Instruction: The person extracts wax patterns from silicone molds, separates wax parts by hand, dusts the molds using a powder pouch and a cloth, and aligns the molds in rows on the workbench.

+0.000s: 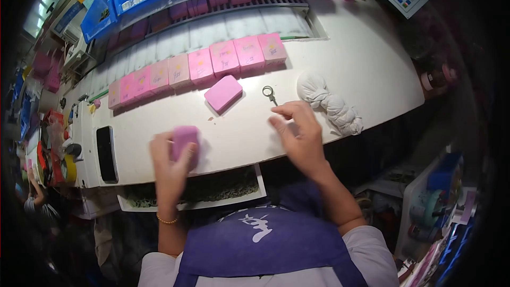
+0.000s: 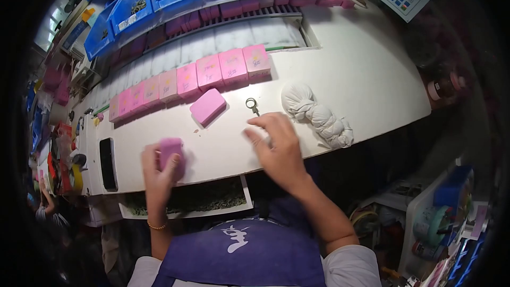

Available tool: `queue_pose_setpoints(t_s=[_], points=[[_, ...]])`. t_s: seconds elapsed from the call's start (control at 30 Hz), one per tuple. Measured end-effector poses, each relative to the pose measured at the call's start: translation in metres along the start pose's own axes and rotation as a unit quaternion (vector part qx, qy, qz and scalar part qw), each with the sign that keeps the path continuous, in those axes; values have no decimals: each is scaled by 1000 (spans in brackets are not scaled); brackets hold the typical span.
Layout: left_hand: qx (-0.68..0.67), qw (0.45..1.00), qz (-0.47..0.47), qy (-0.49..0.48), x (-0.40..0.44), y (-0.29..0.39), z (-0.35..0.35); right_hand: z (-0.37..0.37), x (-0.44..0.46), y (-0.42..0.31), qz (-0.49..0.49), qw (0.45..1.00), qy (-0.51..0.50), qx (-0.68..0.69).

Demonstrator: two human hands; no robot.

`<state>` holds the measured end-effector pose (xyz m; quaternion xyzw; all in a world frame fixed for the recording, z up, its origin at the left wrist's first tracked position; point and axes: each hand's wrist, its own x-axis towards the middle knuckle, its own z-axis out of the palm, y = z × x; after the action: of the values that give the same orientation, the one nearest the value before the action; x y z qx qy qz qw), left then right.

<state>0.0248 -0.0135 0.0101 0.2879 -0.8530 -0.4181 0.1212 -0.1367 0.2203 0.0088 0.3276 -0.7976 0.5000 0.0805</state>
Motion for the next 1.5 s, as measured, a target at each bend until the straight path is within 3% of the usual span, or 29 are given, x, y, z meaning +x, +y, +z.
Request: queue_pose_setpoints(t_s=[0.03, 0.1, 0.13, 0.2, 0.3, 0.37, 0.43, 0.53, 0.63, 0.7, 0.73, 0.8, 0.93, 1.0, 1.07, 1.1, 1.2, 1.37, 1.5], points=[[-4, 1000, 6, -1, 6, -6, -8, -6, 3, 0, -3, 1000, 5, -5], [151, 969, 110, 162, 16, -11, -12, -24, 14, -4, 17, 999, 31, 14], [141, 969, 122, 164, 19, -11, -5, -30, 20, -8, 0, 999, 47, 19], [269, 948, 148, 79, 24, -14, 11, -35, 24, -5, 14, 999, 42, -4], [285, 944, 126, 113, 30, -12, 21, -12, 11, 20, 75, 996, -9, -45], [230, 955, 130, 132, 36, -4, 17, 11, 4, 43, -83, 962, 4, -261], [169, 966, 122, 154, 37, -23, 13, 17, 8, 33, -34, 962, -8, -272], [198, 952, 137, 191, 31, -25, -2, 17, 13, 31, -31, 971, 12, -238], [204, 954, 77, 205, 32, -41, -21, 18, 10, 36, -17, 975, 10, -223], [4, 971, 31, 236, 42, -59, -33, 20, 11, 36, -9, 976, 14, -216], [-8, 968, 2, 252, 48, -40, -40, 22, 11, 36, -1, 977, 15, -212], [-18, 961, 58, 270, 74, -36, -54, 21, 18, 29, -2, 974, -1, -226], [2, 947, 119, 298, 125, -13, -62, 34, 27, 40, -49, 959, -52, -275], [75, 931, 159, 321, 155, -20, -69, 31, 30, 36, -36, 991, -6, -129], [59, 926, 192, 319, 182, -29, -75, 29, 28, 32, -16, 994, -10, -107], [137, 905, 206, 346, 196, -36, -75, 29, 27, 34, -9, 996, -16, -88], [182, 900, 185, 350, 225, -37, -74, 32, 29, 29, 6, 995, -41, -90], [215, 921, 120, 301, 241, -40, -58, 31, 32, 34, -62, 992, -37, -104], [179, 924, 139, 308, 245, -34, -39, 29, 34, 21, 22, 999, -31, -30]])
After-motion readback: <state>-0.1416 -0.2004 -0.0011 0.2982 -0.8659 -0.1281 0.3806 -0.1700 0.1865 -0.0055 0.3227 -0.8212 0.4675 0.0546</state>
